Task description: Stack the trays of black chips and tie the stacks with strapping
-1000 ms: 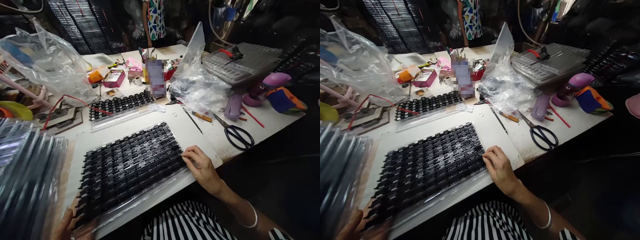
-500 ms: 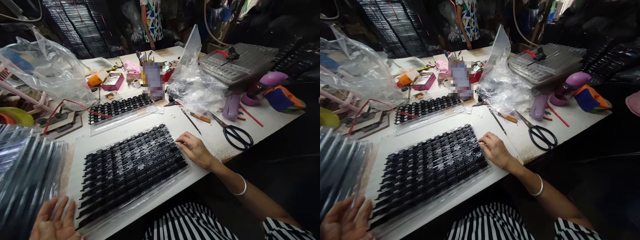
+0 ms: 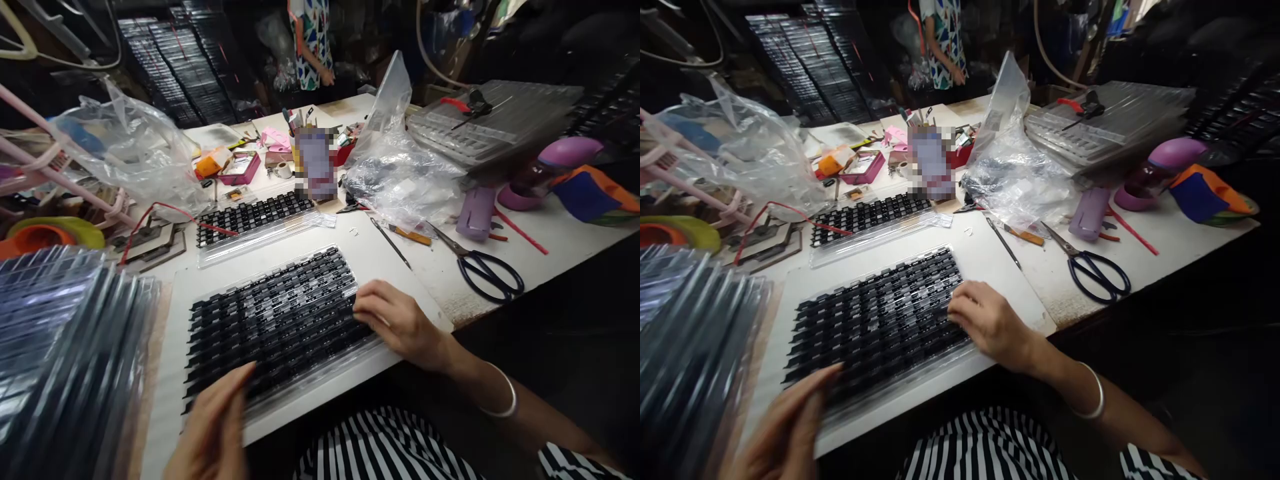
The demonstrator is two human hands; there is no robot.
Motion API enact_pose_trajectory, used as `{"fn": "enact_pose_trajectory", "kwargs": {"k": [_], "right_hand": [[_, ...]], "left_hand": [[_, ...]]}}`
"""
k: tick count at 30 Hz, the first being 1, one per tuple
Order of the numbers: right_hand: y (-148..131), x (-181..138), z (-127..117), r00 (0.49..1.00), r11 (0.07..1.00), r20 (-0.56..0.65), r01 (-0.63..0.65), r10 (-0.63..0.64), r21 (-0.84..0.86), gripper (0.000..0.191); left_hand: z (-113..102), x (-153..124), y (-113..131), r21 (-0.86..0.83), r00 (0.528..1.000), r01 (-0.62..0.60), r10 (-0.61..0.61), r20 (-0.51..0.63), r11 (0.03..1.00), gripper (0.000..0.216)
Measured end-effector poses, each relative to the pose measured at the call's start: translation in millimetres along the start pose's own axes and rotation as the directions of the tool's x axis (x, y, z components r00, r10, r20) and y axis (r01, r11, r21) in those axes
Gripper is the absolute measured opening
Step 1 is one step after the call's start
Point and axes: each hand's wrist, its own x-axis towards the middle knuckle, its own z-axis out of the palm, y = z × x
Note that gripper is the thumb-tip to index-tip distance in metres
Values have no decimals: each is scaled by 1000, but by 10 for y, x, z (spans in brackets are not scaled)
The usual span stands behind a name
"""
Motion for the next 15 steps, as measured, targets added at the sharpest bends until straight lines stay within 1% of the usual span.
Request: {"fn": "enact_pose_trajectory", "kwargs": {"k": [1, 2, 4, 5, 7, 10, 12, 15], "right_hand": [[-107, -28, 8, 999, 999, 28, 43, -43, 7, 12], [-203, -56, 15, 995, 997, 60, 82, -82, 7, 15], [-342, -102, 23, 986, 991, 102, 134, -134, 1, 18], [-384, -116, 24, 984, 990, 112, 141, -141, 3, 19], [-420, -127, 24, 983, 991, 126, 134, -136, 23, 18], [-415, -120, 26, 981, 990, 150, 115, -127, 85, 17], [-403, -122, 31, 979, 988, 167, 93, -114, 126, 16], [-389, -149, 36, 978, 983, 187, 55, -88, 175, 14]], "left_hand": [[176, -22, 124, 60, 998, -58, 55, 40, 997, 31], [342, -30, 227, 58, 989, -91, 83, 124, 994, 29], [590, -19, 341, -1, 948, -142, 136, 289, 990, 32], [660, -11, 355, -28, 921, -163, 163, 353, 986, 35], [707, -9, 331, -39, 874, -230, 224, 430, 972, 41], [656, -42, 287, -11, 822, -343, 306, 481, 939, 50], [619, -70, 291, -5, 792, -379, 327, 516, 925, 53], [614, -102, 315, 11, 760, -415, 340, 554, 910, 56]]}}
